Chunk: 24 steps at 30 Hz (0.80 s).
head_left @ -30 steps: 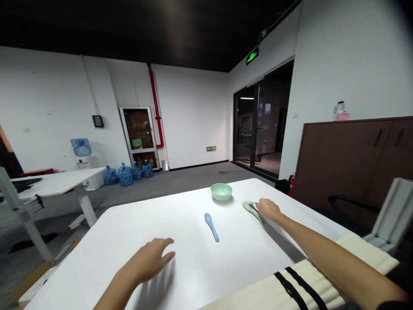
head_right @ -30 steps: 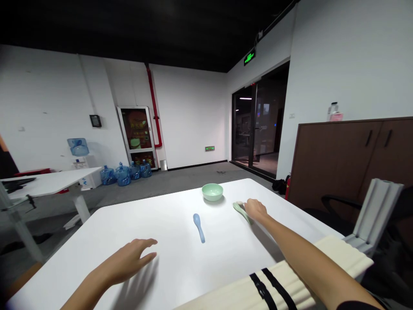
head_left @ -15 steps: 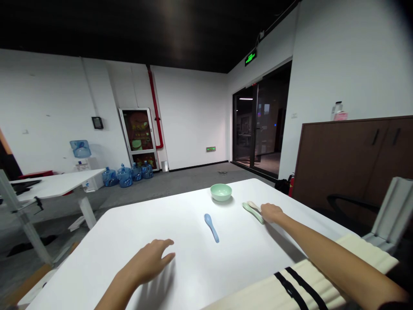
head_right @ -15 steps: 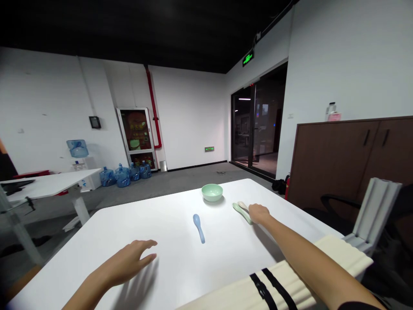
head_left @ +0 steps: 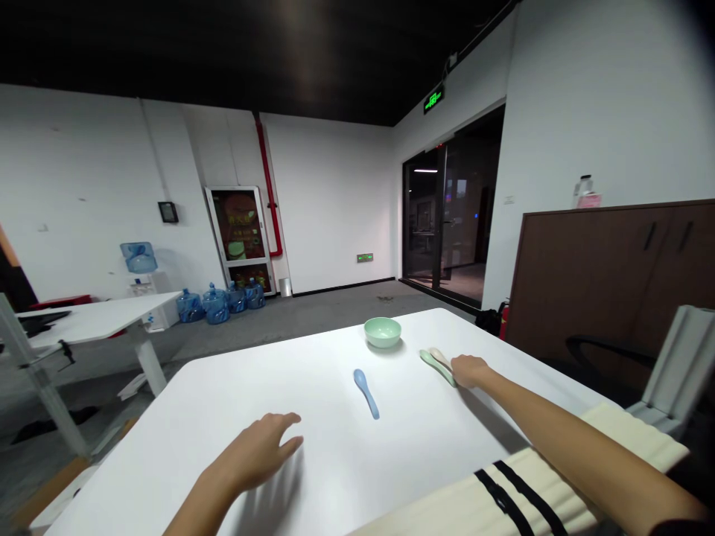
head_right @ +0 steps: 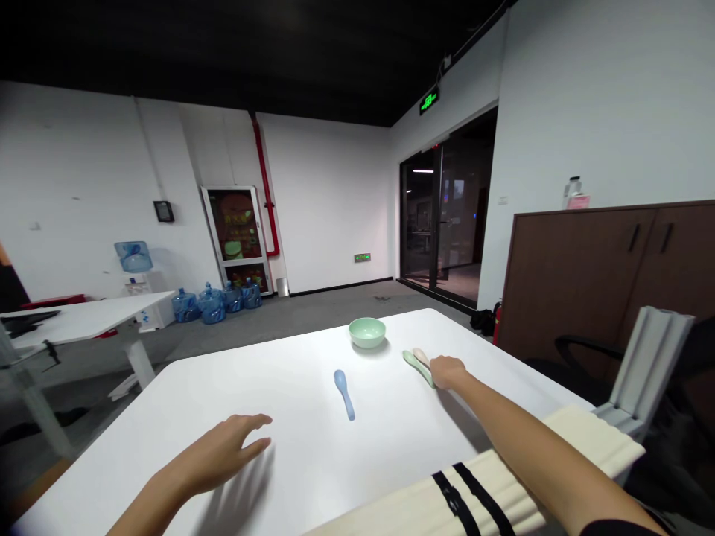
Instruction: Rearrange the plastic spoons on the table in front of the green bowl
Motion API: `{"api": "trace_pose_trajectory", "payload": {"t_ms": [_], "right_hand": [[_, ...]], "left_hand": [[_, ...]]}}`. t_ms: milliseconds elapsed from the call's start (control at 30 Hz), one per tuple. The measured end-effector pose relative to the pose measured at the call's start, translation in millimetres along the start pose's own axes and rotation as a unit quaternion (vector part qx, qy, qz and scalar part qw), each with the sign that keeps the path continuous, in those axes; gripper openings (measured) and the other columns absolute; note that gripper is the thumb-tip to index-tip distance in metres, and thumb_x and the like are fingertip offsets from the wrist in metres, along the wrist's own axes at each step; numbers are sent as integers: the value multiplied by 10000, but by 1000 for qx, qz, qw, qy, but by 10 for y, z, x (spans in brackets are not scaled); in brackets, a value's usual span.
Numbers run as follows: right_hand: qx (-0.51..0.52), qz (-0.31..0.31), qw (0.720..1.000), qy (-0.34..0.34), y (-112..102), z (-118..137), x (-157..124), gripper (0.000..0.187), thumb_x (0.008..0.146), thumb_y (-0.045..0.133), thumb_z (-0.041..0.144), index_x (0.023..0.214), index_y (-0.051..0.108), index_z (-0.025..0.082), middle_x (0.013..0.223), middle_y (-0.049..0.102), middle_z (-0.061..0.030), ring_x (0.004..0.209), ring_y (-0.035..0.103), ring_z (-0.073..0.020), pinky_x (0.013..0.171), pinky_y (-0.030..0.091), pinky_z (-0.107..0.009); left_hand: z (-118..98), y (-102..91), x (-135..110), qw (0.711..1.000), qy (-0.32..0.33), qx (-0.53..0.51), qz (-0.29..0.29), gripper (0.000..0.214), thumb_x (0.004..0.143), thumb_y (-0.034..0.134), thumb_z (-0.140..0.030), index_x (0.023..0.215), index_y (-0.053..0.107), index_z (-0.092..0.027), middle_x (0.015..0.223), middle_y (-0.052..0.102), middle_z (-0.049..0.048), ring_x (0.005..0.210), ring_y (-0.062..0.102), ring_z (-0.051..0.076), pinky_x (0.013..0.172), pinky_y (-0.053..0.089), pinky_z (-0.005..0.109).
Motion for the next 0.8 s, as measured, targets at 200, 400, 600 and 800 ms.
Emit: {"api": "trace_pose_trajectory", "payload": {"t_ms": [200, 400, 600, 800], "right_hand": [[6, 0, 1000, 4, -9, 6, -12, 316, 700, 582, 193, 991, 670, 104, 1025, 640, -188, 905, 629, -295, 730, 431, -372], [-7, -10, 1000, 8, -66, 30, -31, 319, 734, 539, 196, 1013, 660, 101, 1030, 638, -186, 931, 616, -301, 707, 434, -364], [20, -71, 997, -12, -162, 126, -42, 318, 845, 401, 253, 1055, 621, 163, 1000, 640, -153, 885, 616, -264, 681, 417, -333], [44, -75, 995, -46, -141, 220, -71, 365, 836, 433, 297, 1187, 491, 217, 977, 629, -112, 864, 607, -237, 666, 389, -300]], "left_hand": [[-6, -2, -3, 1000, -7, 1, 8, 571, 808, 384, -634, 1255, 535, -312, 1264, 586, 53, 1154, 529, 273, 954, 409, 393], [9, 11, 12, 1000, -4, -1, 9, 565, 812, 382, -632, 1257, 532, -318, 1268, 582, 50, 1161, 521, 267, 962, 401, 397], [12, 10, 5, 1000, -3, -3, 5, 572, 806, 385, -634, 1251, 541, -310, 1263, 589, 51, 1163, 523, 269, 958, 405, 387], [-1, 1, 5, 1000, -1, -4, 3, 573, 807, 383, -630, 1249, 544, -303, 1256, 596, 55, 1170, 520, 273, 952, 408, 381]]}}
Point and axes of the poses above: each hand's wrist, its own x-axis towards the middle knuckle, its own y-axis out of the palm, z = x × y, the point moved 3 cm from there along x, towards the middle knuckle
